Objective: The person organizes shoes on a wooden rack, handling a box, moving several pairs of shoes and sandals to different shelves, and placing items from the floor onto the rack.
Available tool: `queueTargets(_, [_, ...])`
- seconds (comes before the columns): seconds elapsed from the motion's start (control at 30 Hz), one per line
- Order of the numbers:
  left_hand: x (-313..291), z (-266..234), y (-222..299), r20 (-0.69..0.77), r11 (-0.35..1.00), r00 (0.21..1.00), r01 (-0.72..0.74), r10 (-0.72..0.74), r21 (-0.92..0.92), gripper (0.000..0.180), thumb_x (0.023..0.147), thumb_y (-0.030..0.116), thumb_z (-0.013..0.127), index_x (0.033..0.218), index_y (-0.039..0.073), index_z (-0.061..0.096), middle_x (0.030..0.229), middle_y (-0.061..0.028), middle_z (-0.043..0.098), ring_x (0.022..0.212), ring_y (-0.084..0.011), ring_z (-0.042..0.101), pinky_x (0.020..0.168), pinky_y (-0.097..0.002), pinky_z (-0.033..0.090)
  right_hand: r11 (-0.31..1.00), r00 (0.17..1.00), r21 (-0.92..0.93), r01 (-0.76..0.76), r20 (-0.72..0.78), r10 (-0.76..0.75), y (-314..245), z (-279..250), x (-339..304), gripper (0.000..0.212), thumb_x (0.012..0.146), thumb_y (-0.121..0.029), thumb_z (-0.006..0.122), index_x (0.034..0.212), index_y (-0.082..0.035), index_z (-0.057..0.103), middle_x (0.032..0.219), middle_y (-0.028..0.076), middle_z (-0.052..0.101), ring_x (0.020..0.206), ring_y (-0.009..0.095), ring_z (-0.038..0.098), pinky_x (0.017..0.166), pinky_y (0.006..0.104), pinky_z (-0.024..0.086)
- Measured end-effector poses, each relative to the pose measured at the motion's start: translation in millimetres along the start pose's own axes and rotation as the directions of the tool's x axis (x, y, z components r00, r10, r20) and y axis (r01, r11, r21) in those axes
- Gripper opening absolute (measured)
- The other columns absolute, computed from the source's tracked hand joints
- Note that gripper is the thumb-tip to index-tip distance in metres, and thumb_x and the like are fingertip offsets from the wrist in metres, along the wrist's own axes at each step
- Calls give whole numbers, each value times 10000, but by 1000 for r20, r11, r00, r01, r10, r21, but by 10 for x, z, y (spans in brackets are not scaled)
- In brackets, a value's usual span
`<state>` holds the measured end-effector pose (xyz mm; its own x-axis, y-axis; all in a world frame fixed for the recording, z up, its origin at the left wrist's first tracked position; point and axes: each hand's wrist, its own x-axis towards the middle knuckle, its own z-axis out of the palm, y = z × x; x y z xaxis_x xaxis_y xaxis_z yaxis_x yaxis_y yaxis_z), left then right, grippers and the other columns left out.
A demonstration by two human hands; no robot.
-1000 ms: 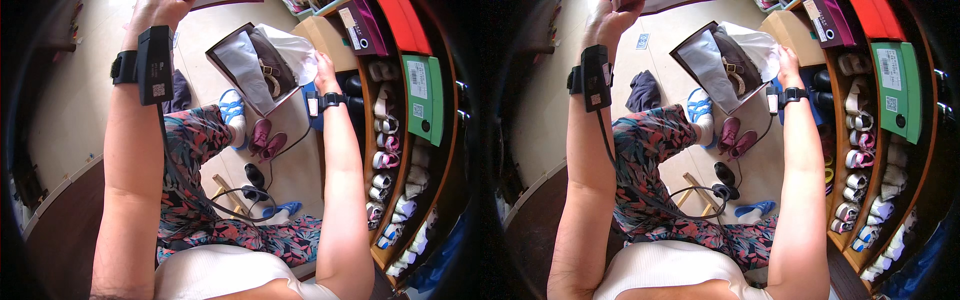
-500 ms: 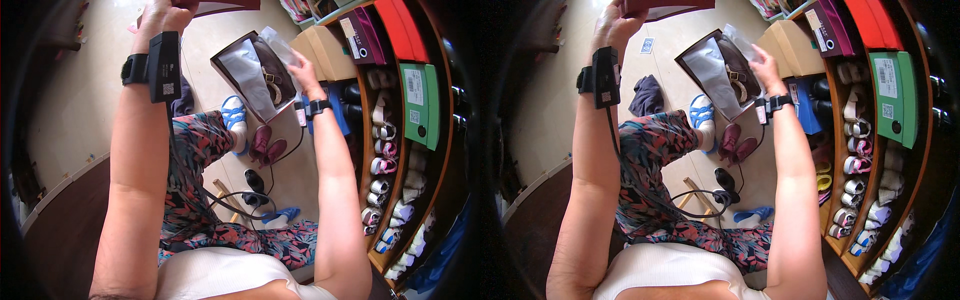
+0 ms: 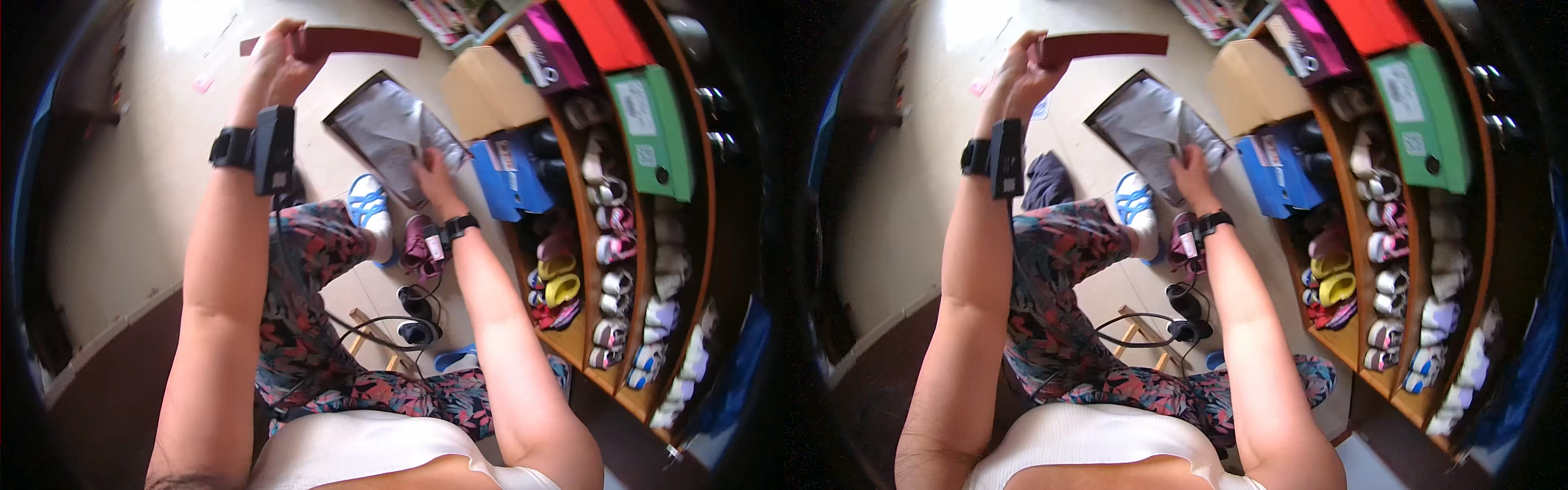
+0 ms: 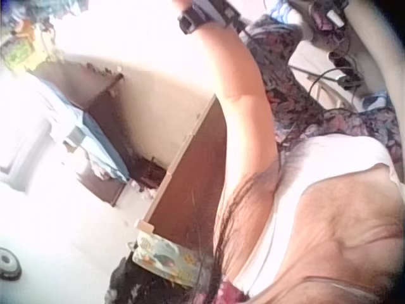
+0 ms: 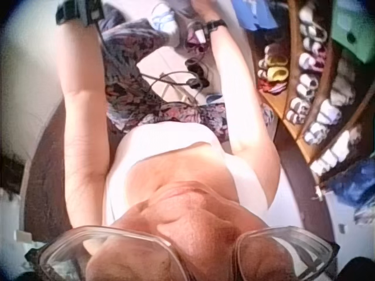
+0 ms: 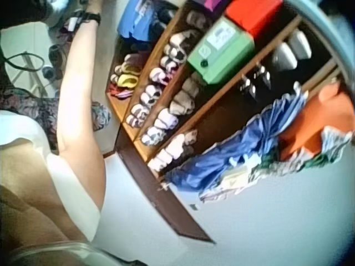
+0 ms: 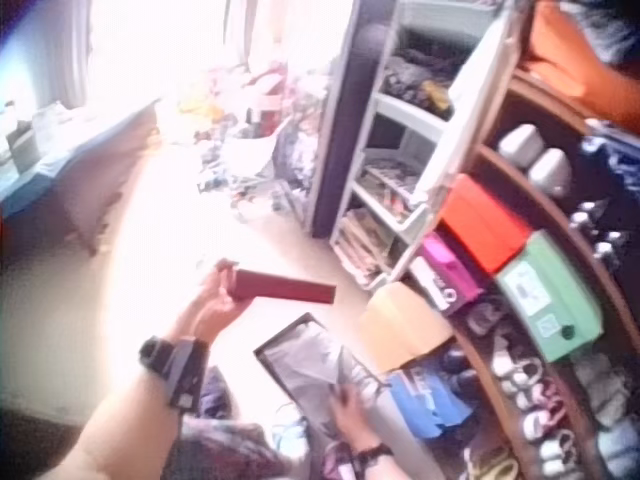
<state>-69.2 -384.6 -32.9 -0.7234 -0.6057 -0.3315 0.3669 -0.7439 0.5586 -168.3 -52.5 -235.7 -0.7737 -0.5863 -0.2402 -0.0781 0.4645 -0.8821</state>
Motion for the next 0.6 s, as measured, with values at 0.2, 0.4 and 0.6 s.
queueTargets(0.2, [-123,164,-662,-57,888,886,456,-460,-62,176,846,-5,643,999,18,558,825,-93,669,669,-162,664,600,-204,556,952,982,304,-30,-170,85,-438,-154,-292,444,948,-383,563,1155,7,607,1047,102,672,938,195,622,839,318,489])
queueTargets(0.4, [-467,-503,-1527,292,794,899,93,-327,601,132,895,109,594,1014,55,602,883,-42,654,833,-149,621,702,-285,503,444,975,885,-142,48,216,-1196,-343,-430,674,918,-572,536,1323,-41,439,1197,119,581,1036,224,581,893,362,494])
queueTargets(0.6, [-957,-83,-1638,-123,378,511,757,-851,533,326,884,395,641,951,77,610,862,-74,643,788,-199,594,724,-369,520,728,923,663,-173,-150,355,-772,-339,-359,606,870,-221,662,1334,43,377,1310,177,515,1171,267,518,992,404,426])
